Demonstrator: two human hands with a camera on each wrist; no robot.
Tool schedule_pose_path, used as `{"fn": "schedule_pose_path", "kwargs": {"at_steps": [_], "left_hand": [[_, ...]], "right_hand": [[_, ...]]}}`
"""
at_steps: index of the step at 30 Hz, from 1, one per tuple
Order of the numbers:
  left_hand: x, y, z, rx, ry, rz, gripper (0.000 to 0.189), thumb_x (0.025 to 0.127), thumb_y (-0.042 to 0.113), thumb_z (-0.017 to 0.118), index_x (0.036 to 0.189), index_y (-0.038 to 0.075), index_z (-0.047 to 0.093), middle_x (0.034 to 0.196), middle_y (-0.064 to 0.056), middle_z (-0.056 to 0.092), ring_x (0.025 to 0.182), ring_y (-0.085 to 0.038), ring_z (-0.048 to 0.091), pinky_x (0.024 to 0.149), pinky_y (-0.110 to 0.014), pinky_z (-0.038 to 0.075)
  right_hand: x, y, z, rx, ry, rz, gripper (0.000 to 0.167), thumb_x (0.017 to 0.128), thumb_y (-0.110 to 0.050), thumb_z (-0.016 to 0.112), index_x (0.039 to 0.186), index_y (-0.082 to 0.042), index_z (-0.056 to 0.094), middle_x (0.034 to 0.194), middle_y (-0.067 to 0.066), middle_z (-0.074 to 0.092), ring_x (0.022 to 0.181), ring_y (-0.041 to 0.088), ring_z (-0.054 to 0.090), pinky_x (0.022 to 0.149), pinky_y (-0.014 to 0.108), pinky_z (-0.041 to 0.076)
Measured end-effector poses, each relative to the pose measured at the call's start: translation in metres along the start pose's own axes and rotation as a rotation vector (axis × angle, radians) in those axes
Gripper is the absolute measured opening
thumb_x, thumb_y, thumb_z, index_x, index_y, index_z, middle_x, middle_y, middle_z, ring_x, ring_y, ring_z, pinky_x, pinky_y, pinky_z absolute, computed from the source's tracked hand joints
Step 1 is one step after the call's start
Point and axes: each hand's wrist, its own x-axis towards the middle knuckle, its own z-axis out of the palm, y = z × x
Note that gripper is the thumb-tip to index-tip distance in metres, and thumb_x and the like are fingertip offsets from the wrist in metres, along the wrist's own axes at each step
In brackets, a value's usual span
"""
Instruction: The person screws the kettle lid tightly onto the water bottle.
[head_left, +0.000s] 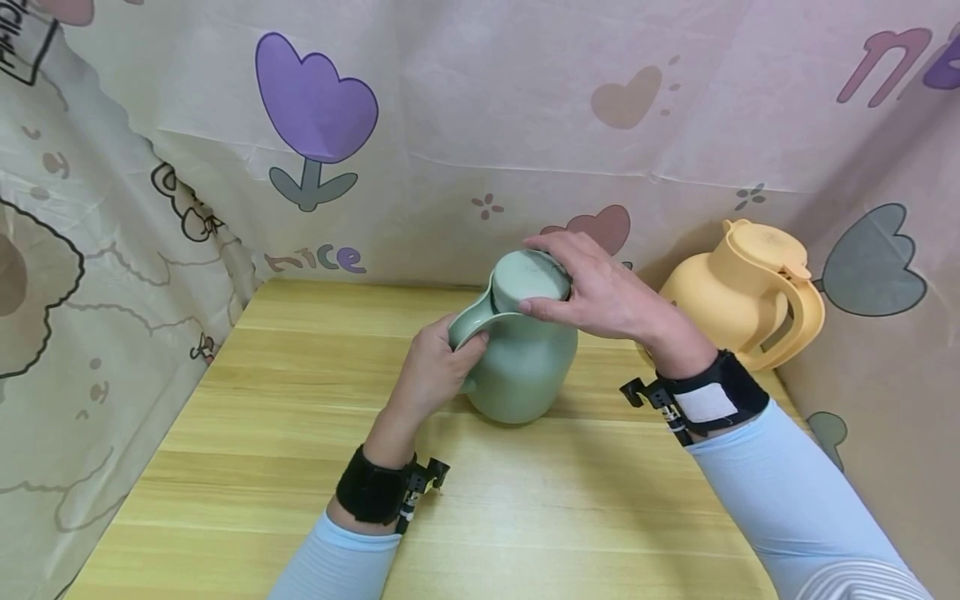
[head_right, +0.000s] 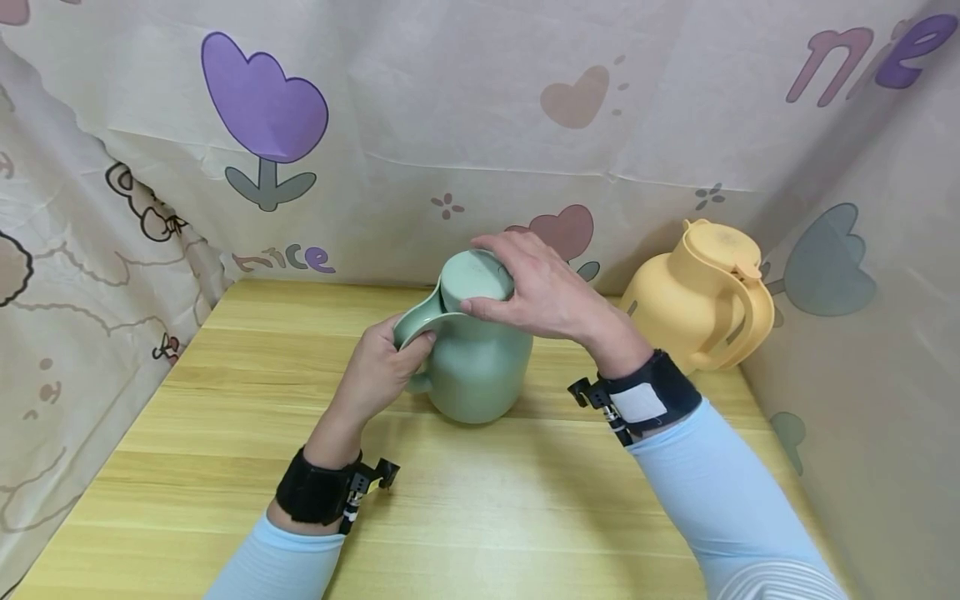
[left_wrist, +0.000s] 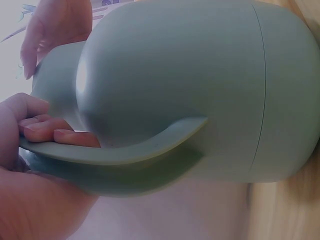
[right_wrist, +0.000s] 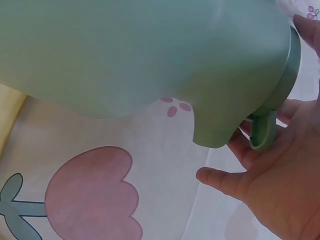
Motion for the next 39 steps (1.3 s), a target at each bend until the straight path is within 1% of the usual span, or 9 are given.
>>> {"fn": "schedule_pose_path", "kwargs": {"at_steps": [3,6,12,20,25,31,35,39], "left_hand": [[0.0,0.0002,0.0002,-0.001,-0.001,-0.009,0.016,0.101,0.025,0.069,0.099,0.009,0.066,0.091,-0.007,0.057,0.098,-0.026,0.059,0.088,-0.045,0.054],[0.0002,0.0001,0.0005,-0.004,0.0,-0.012,0.016,0.101,0.025,0.069,0.101,0.009,0.067,0.096,-0.008,0.06,0.099,-0.026,0.06,0.09,-0.047,0.056],[0.0,0.0003,0.0006,-0.006,-0.001,-0.01,0.016,0.101,0.025,0.069,0.101,0.009,0.066,0.096,-0.008,0.06,0.099,-0.026,0.06,0.09,-0.048,0.056],[-0.0006,0.0005,0.0001,-0.006,-0.006,-0.007,0.017,0.101,0.025,0.068,0.096,0.009,0.063,0.086,-0.006,0.051,0.096,-0.026,0.058,0.084,-0.043,0.052],[-0.0007,0.0007,-0.0001,-0.002,-0.005,-0.005,0.017,0.101,0.025,0.068,0.096,0.009,0.063,0.085,-0.006,0.05,0.095,-0.026,0.058,0.082,-0.042,0.051],[-0.0012,0.0014,0.0,-0.007,-0.004,-0.005,0.017,0.101,0.025,0.068,0.098,0.009,0.064,0.09,-0.007,0.055,0.097,-0.026,0.059,0.085,-0.043,0.053],[-0.0012,0.0008,-0.0001,-0.01,0.001,-0.005,0.017,0.101,0.025,0.069,0.1,0.008,0.066,0.095,-0.008,0.06,0.098,-0.026,0.06,0.088,-0.046,0.055],[-0.0011,0.0005,0.0,-0.014,0.004,-0.001,0.017,0.1,0.024,0.069,0.1,0.008,0.067,0.095,-0.008,0.06,0.098,-0.026,0.06,0.088,-0.046,0.056]], "right_hand": [[-0.0004,-0.001,-0.0012,0.002,-0.01,-0.002,0.077,0.089,-0.044,0.081,0.152,-0.012,0.05,0.149,0.011,0.053,0.135,0.03,0.047,0.111,0.051,0.039],[-0.0008,-0.0026,-0.0019,0.007,-0.016,-0.007,0.075,0.089,-0.041,0.08,0.152,-0.013,0.051,0.147,0.01,0.055,0.134,0.028,0.048,0.111,0.051,0.038],[-0.0015,-0.0026,-0.0003,0.016,-0.011,-0.005,0.074,0.09,-0.042,0.079,0.152,-0.014,0.051,0.147,0.01,0.054,0.134,0.027,0.048,0.109,0.05,0.04],[-0.0012,-0.0005,0.0027,0.011,0.007,0.0,0.075,0.09,-0.047,0.081,0.151,-0.014,0.052,0.148,0.011,0.051,0.132,0.028,0.047,0.106,0.048,0.041],[-0.0012,-0.0002,0.0026,0.007,0.011,-0.012,0.076,0.089,-0.047,0.081,0.151,-0.013,0.052,0.148,0.011,0.052,0.132,0.029,0.047,0.106,0.048,0.041],[-0.0018,-0.0008,-0.0016,0.013,-0.001,-0.025,0.077,0.089,-0.043,0.08,0.154,-0.014,0.049,0.152,0.009,0.051,0.14,0.028,0.044,0.114,0.051,0.038],[-0.0027,-0.0026,-0.0034,0.027,-0.008,-0.027,0.076,0.09,-0.04,0.078,0.155,-0.016,0.048,0.151,0.007,0.052,0.14,0.025,0.045,0.114,0.05,0.038],[-0.0033,-0.0033,-0.0029,0.024,-0.004,-0.019,0.075,0.09,-0.041,0.077,0.155,-0.018,0.049,0.15,0.008,0.054,0.14,0.025,0.046,0.113,0.05,0.039]]}}
